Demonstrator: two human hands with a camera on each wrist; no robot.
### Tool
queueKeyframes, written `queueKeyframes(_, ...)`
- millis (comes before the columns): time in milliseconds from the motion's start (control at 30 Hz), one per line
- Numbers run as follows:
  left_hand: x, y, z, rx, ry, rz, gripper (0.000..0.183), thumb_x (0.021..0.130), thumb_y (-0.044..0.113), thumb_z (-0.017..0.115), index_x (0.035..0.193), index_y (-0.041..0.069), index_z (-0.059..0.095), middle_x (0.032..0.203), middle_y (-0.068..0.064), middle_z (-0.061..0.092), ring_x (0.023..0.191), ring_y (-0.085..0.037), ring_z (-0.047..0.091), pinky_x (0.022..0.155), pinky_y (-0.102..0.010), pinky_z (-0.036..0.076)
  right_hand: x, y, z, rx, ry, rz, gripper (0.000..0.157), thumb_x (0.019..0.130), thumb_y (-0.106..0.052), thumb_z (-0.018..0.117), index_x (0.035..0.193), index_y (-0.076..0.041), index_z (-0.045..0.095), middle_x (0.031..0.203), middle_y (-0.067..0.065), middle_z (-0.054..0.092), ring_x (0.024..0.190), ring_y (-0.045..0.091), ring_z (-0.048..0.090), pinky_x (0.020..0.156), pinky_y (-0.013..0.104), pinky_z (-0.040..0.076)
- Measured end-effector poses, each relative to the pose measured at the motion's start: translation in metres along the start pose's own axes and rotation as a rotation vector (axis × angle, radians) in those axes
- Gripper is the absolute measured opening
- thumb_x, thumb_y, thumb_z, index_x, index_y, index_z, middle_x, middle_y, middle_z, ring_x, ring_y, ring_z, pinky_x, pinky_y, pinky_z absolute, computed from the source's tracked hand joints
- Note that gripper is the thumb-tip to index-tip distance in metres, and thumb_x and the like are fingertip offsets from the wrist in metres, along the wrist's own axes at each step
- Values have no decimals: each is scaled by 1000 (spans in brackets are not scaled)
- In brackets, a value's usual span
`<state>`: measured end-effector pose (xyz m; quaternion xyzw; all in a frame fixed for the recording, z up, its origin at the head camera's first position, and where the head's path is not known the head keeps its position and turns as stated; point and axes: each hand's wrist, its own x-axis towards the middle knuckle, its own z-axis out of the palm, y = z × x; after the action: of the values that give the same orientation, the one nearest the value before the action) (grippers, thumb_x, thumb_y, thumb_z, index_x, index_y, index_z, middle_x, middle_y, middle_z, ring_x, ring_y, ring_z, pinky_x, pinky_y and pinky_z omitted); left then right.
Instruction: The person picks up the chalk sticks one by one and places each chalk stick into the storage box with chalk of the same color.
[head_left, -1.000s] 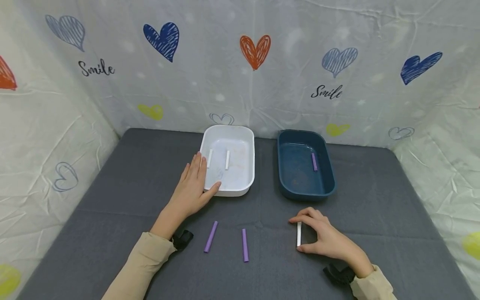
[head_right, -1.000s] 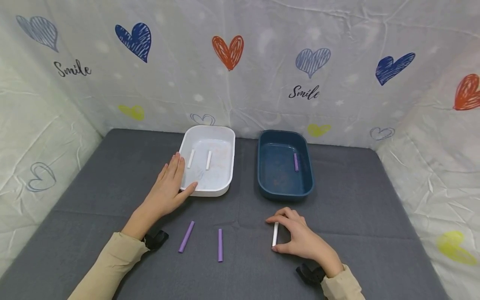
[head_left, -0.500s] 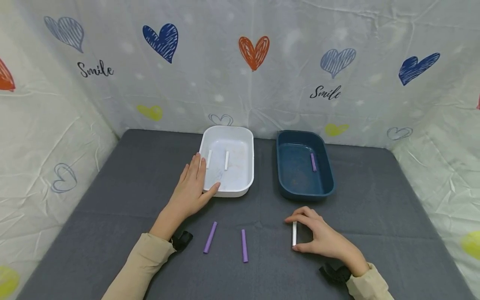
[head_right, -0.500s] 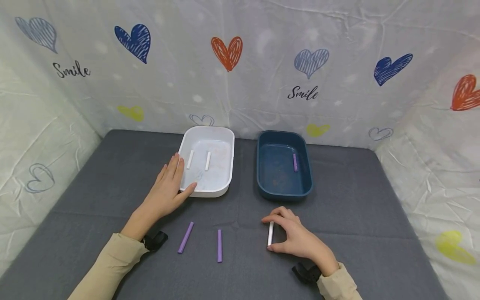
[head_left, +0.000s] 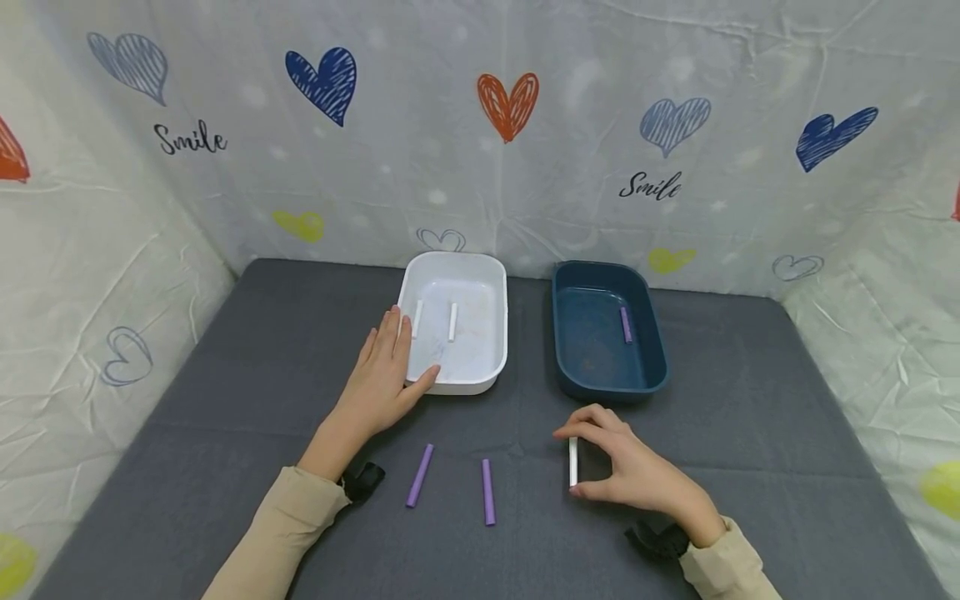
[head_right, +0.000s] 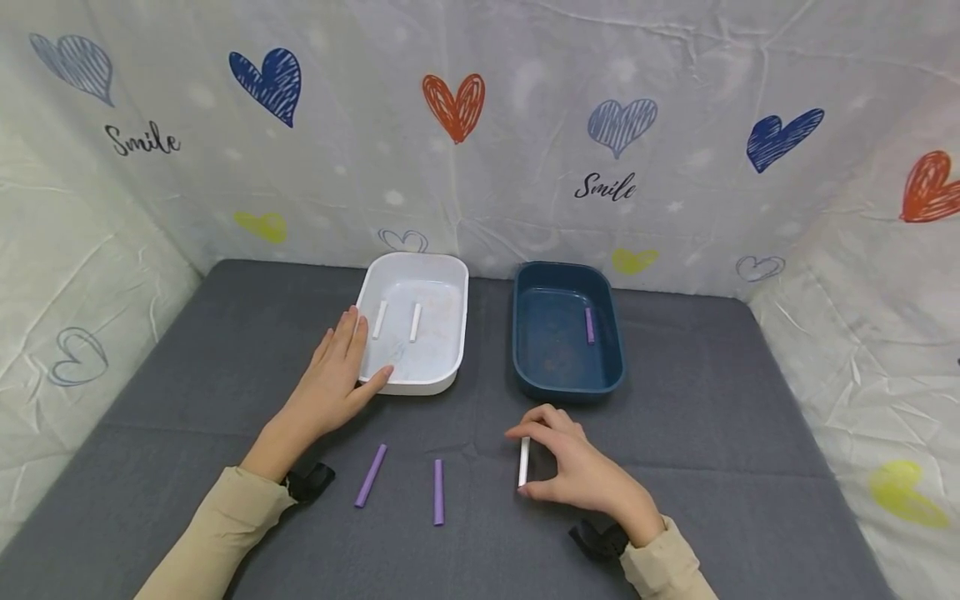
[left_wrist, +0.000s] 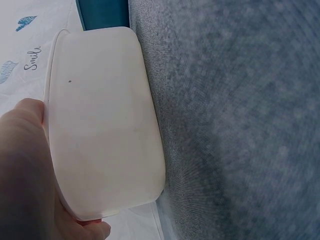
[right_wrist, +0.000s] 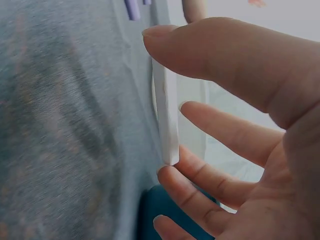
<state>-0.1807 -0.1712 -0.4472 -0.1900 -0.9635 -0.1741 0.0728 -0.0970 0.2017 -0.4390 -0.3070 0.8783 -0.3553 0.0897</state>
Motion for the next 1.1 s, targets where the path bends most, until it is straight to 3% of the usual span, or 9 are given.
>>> queueKeyframes(533, 0, -1, 1, 7, 10, 2, 89, 101, 52, 46, 153, -12, 14, 161, -30, 5, 149, -42, 6, 117, -59, 13, 22, -17, -6, 9, -8, -76, 59, 79, -22, 85, 133, -21, 61, 131, -7, 47, 119, 15, 44, 97, 50, 35)
queueKeyframes(833, 0, 0, 0, 4, -4, -4, 89, 101, 52, 47, 154, -11, 13, 162, -29, 3, 150, -41, 5, 118, -58, 12, 41, -25, -8, 8, -2, -88, 60, 80, -21, 83, 134, -27, 59, 132, -8, 46, 121, 15, 45, 98, 51, 36)
queueKeyframes(1100, 0, 0, 1, 11, -14, -13, 90, 101, 53, 46, 154, -10, 12, 162, -28, 2, 150, -39, 2, 118, -56, 10, 63, -27, -9, 31, 26, -130, 62, 80, -18, 83, 136, -25, 58, 135, -7, 46, 124, 14, 45, 100, 50, 39)
